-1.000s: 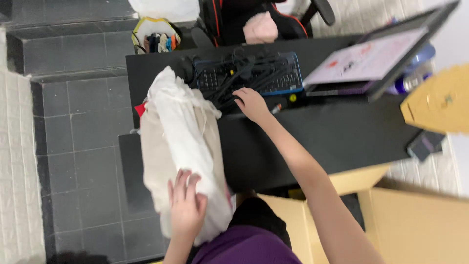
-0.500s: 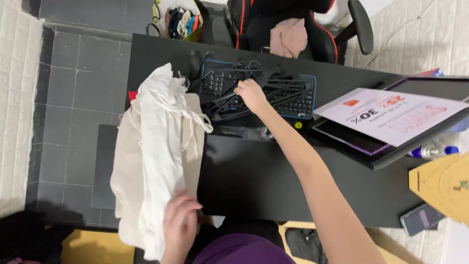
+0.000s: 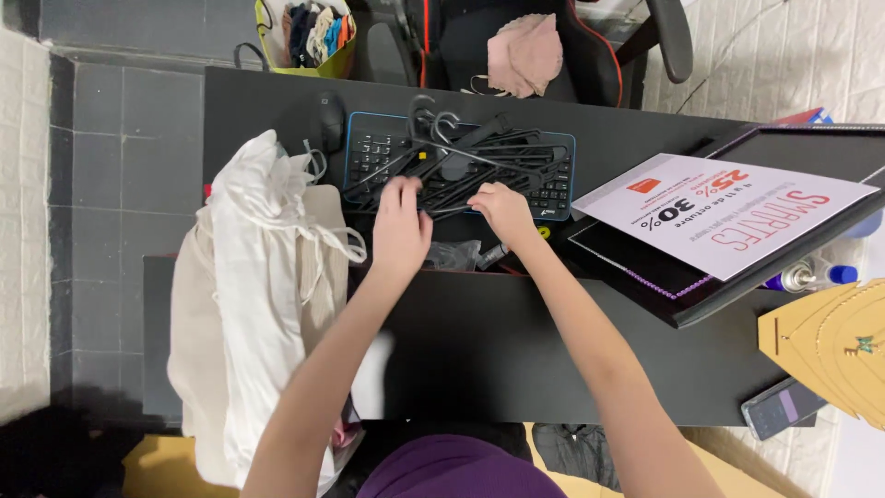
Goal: Hanging various pieces of clothing onto hangers and placing them on a garment rack.
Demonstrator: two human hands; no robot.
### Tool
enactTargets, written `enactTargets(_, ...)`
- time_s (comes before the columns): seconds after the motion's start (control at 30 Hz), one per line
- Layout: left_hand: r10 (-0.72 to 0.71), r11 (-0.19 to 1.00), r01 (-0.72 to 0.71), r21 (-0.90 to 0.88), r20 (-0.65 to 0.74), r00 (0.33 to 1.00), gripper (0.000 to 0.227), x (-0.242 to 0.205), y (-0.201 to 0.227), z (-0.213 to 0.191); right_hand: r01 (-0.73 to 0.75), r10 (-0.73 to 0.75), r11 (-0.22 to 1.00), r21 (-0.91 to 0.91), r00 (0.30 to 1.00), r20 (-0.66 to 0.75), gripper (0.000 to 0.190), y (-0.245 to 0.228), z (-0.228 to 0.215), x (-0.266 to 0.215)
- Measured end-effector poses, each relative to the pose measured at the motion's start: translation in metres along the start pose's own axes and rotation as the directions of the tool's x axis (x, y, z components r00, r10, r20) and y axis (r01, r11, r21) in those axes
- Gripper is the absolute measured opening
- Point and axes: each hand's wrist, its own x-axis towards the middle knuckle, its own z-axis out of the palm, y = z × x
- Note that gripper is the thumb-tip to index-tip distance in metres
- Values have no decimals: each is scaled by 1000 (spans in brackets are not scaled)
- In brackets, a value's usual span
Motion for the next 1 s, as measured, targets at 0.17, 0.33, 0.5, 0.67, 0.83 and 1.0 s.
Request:
enactTargets(0.17, -181, 972, 151, 182, 162, 970, 79, 31, -64, 109, -93, 89, 993, 76, 995, 54, 17, -1, -6, 8)
enactTargets(0.33, -70, 914, 3, 405, 151, 986, 65, 63, -71, 113, -157, 169, 963, 218, 985, -36, 27, 5, -23, 32)
enactTargets(0.5, -194, 883, 35, 469, 297, 935, 132, 75, -62, 81, -181, 178, 982, 45, 982, 62, 94, 12, -30, 70)
enactTargets(0.67, -302, 839, 42, 543, 399, 866, 100, 59, -120, 153, -73, 108, 984, -160, 970, 218, 94, 30, -2, 104)
enactTargets(0.83, -374, 848, 130, 513, 406, 834, 76, 60, -114, 160, -1, 51, 959, -283, 984, 171, 58, 50, 48, 121)
enactTargets(1.0, -305, 850, 121, 512, 293, 906, 90, 56, -120, 164, -26, 91, 953, -301, 975, 205, 26, 63, 69, 118)
